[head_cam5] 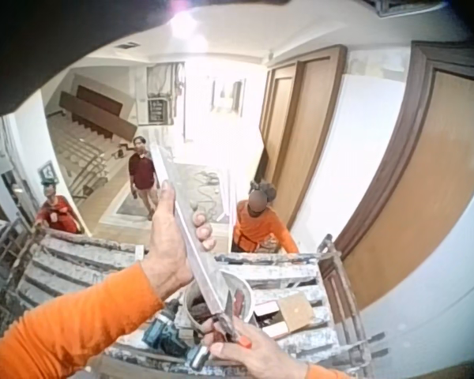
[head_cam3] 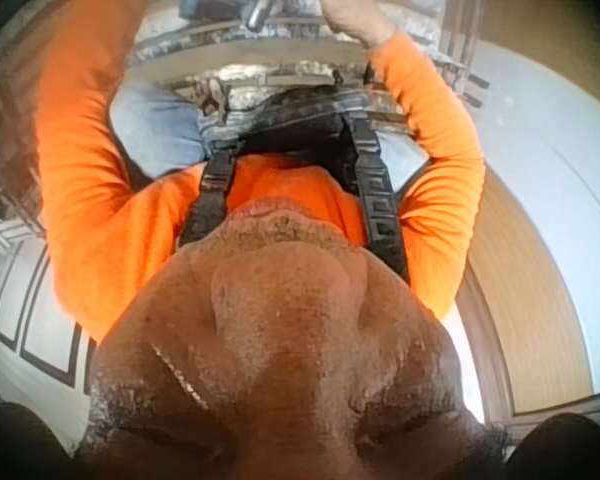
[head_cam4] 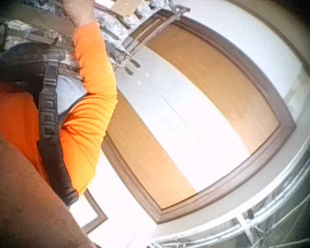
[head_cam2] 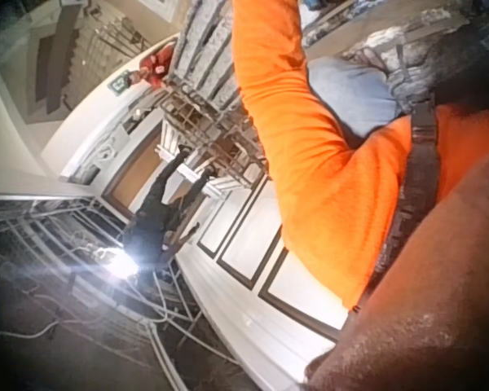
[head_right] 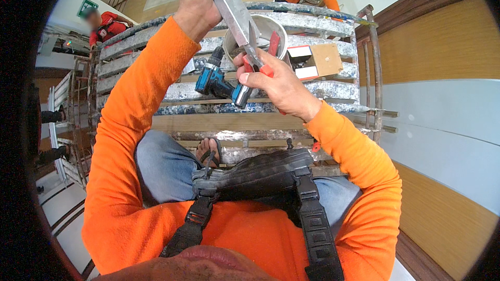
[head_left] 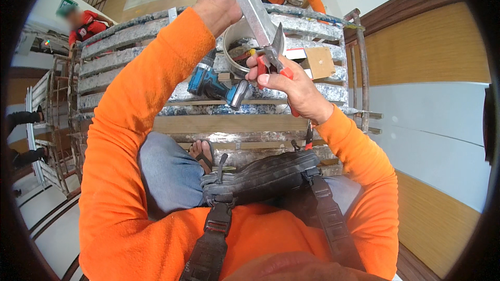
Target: The person measures and cuts metal ceiling molding pieces using tin snips, then positions and secures them to the ceiling with a hammer and nails. The person repeatedly measures, cuts, and installs multiple sections of molding along the ceiling perimeter.
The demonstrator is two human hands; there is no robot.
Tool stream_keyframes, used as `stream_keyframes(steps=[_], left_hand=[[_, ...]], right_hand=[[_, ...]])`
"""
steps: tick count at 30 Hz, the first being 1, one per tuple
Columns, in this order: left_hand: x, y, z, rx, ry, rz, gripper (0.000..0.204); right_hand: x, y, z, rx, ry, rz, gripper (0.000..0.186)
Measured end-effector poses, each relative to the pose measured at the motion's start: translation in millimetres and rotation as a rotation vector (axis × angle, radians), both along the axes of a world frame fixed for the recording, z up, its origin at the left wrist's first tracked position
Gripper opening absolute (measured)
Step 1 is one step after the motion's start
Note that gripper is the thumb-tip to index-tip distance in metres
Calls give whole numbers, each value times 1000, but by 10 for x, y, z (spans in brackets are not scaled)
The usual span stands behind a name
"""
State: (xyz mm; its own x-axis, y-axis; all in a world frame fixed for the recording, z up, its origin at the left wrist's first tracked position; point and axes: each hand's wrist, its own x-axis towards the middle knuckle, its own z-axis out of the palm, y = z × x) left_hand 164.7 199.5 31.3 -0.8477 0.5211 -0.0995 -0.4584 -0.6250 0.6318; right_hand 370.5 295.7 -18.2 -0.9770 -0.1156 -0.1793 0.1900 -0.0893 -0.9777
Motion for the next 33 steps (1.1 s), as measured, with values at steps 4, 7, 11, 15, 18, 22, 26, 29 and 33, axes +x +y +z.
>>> stream_keyframes(steps=[4,7,11,15,18,22,26,29,33], left_hand=[[10,0,14,12,14,0,56],[45,12,29,-2,42,23,57],[48,19,14,30,46,17,61],[73,-2,24,123,115,-3,65],[102,-17,50,172,149,-29,66],[137,-13,71,183,131,-44,66],[129,-25,61,180,128,-53,65],[134,-28,30,166,143,-34,64],[151,-20,12,132,99,-21,59]], right_hand=[[3,-11,30,36,16,4,43],[-1,-19,-38,73,36,-9,36],[2,-54,-41,-54,-23,4,25],[29,-126,-69,-87,-41,-38,23],[45,-151,-90,-90,-36,-58,23],[67,-154,-173,-51,-6,-85,22],[68,-142,-178,-97,-20,-60,24],[73,-92,-137,-212,-91,32,23],[85,-75,-106,-344,-154,58,26]])
